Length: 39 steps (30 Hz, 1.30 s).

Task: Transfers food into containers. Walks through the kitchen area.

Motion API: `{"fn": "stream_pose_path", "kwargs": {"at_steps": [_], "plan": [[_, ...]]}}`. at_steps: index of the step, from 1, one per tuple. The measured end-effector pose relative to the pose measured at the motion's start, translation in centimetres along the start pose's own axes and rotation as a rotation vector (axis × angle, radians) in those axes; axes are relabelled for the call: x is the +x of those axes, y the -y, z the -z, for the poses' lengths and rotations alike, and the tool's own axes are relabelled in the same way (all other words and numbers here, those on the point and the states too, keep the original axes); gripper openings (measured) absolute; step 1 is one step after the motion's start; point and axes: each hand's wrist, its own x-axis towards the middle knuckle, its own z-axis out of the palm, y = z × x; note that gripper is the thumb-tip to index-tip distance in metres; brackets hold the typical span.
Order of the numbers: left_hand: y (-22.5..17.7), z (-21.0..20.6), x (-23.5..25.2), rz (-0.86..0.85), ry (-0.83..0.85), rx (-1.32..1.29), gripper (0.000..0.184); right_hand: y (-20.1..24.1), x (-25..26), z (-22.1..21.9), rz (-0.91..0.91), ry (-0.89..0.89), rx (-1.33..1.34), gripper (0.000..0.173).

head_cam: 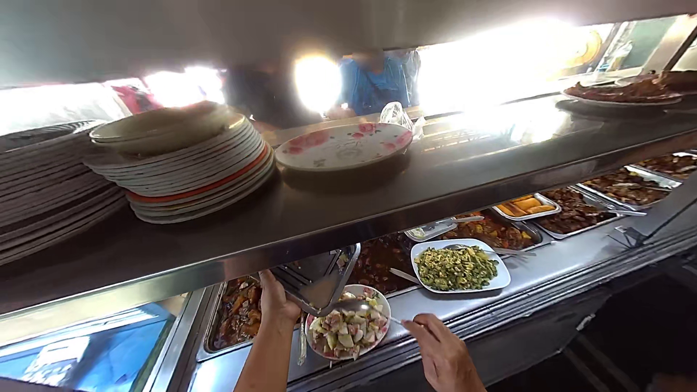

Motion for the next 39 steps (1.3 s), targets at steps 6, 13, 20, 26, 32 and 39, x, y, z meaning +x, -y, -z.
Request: {"fn": "stream_pose_path", "kwargs": {"at_steps": [6, 13, 20, 26, 32, 39], "plan": [[0.8, 0.1, -0.5, -0.039, 0.056, 0.032, 0.074, -0.8, 11.1, 0.6, 0.245, -0.020, -0.297, 0.028], [-0.9, -0.6, -0.6, 0.090, 0.044, 0.189, 0.064, -0.1, 20.0, 2.1, 0.360, 0.406, -0.357, 0.019], [-1.8, 0.0, 1.1, 0.109, 0.063, 0.317, 0.056, -2.5, 21.0, 1.2, 0.120, 0.729, -0.258, 0.028], [-1.6, 0.3, 2.1, 0.094, 0.049, 0.380, 0.050, -4.2, 19.4, -0.5, 0.205, 0.748, -0.164, 0.031], [-1.0, 1.2, 2.9, -0.001, 0.085, 0.511, 0.053, -4.2, 17.7, 0.1, 0.170, 0.723, -0.155, 0.031], [-1.6, 2.1, 3.6, -0.057, 0.111, 0.484, 0.051, -4.2, 11.8, -0.1, 0.278, 0.366, -0.216, 0.030]]}}
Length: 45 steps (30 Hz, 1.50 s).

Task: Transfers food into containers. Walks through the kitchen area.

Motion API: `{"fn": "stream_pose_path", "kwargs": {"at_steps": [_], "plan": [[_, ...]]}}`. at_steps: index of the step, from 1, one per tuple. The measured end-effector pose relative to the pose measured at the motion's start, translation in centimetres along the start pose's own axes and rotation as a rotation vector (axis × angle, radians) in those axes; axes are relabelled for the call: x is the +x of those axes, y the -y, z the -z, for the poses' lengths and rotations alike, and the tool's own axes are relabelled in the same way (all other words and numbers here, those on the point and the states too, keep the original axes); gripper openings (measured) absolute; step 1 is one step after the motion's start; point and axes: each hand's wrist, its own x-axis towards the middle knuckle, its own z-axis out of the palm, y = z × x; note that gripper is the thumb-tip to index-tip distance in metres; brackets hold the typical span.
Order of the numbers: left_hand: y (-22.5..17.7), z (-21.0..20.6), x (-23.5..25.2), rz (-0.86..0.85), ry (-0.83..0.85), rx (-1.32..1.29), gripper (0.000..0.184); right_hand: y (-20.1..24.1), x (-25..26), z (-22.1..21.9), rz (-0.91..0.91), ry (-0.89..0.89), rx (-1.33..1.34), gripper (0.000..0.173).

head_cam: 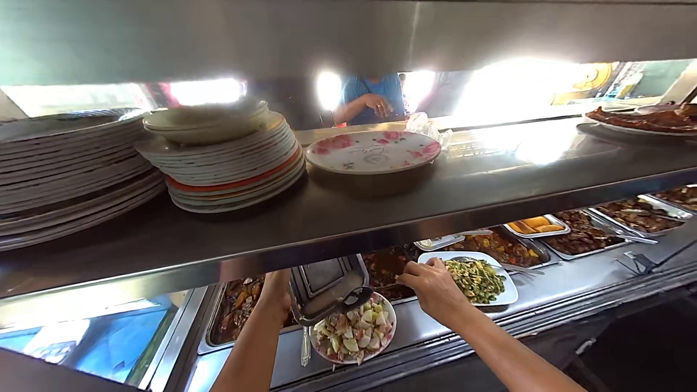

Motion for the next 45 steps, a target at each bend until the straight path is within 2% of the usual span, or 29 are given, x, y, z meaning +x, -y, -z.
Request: {"fn": "stream_pose_path", "kwargs": {"at_steps": [6, 13, 20, 27, 34, 41, 45], "plan": [[-1.3, 0.8, -1.0, -0.005, -0.029, 0.002, 0.055, 1.9, -5.4, -1.3, -0.135, -0.236, -0.011, 0.035], [-4.2, 0.0, -3.4, -0.043, -0.083, 0.293, 0.053, 1.3, -9.0, -1.1, -0.363, -0.333, 0.096, 0.030], [-5.8, -1.4, -5.3, -0.123, -0.012, 0.392, 0.051, 1.3, -9.7, -1.7, -0.418, -0.329, 0.132, 0.029], [-5.8, -2.0, -5.4, -0.227, -0.084, 0.359, 0.043, 1.1, -9.8, -2.1, -0.426, -0.334, 0.193, 0.028], [-5.2, -0.4, -6.2, -0.128, -0.245, 0.300, 0.054, 0.6, -9.6, -2.0, -0.463, -0.281, 0.374, 0.024], [-4.3, -1.6, -8.0, -0.173, -0.257, 0.267, 0.055, 0.4, -8.0, -2.0, -0.376, -0.256, 0.424, 0.021], [-4.5, -2.9, -9.2, -0.217, -0.251, 0.293, 0.051, 1.1, -7.6, -1.4, -0.404, -0.197, 0.458, 0.021]]}}
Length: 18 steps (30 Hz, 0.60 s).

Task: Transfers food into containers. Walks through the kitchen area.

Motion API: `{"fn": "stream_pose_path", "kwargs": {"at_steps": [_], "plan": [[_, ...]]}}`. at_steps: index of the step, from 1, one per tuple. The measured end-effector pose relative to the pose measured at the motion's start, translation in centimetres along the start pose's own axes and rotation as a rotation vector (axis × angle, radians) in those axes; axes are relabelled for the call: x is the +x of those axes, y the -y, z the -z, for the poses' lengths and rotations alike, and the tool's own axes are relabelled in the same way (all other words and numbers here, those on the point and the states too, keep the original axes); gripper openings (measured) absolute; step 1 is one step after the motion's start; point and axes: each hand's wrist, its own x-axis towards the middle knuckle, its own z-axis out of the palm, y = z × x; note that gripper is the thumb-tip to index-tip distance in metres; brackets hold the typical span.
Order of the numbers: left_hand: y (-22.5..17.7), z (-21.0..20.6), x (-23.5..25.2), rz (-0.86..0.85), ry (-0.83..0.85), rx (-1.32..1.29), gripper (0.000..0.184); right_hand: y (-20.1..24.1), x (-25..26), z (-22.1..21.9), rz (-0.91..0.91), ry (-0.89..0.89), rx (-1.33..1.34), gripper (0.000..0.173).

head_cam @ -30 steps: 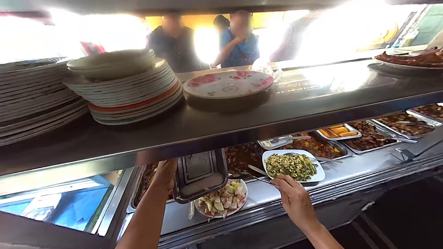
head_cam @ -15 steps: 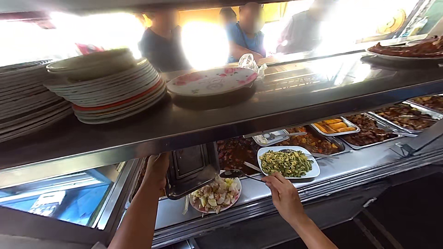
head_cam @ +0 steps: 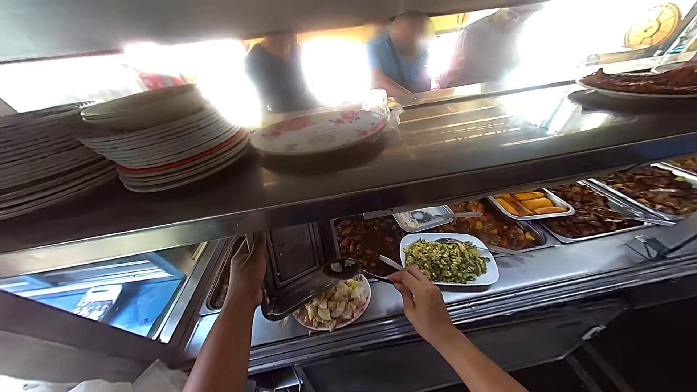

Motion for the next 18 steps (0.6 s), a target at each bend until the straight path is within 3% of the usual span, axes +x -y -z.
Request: {"fn": "stream_pose_path", "kwargs": {"at_steps": [8, 12, 15, 18], "plan": [[0.4, 1.5, 0.3, -0.017, 0.019, -0.023, 0.058, 2.7, -1.7, 1.4, -0.219, -0.023, 0.079, 0.021], [2.4, 3.4, 0.5, 0.113, 0.137, -0.334, 0.066, 5.2, -2.3, 2.7, -0.405, 0.043, 0.204, 0.021], [3.7, 4.5, -0.7, 0.289, 0.122, -0.428, 0.071, 7.2, -2.8, 3.1, -0.474, 0.069, 0.269, 0.022], [5.3, 4.9, -2.0, 0.304, 0.068, -0.534, 0.062, 9.4, -3.4, 2.9, -0.491, 0.060, 0.337, 0.023]]}}
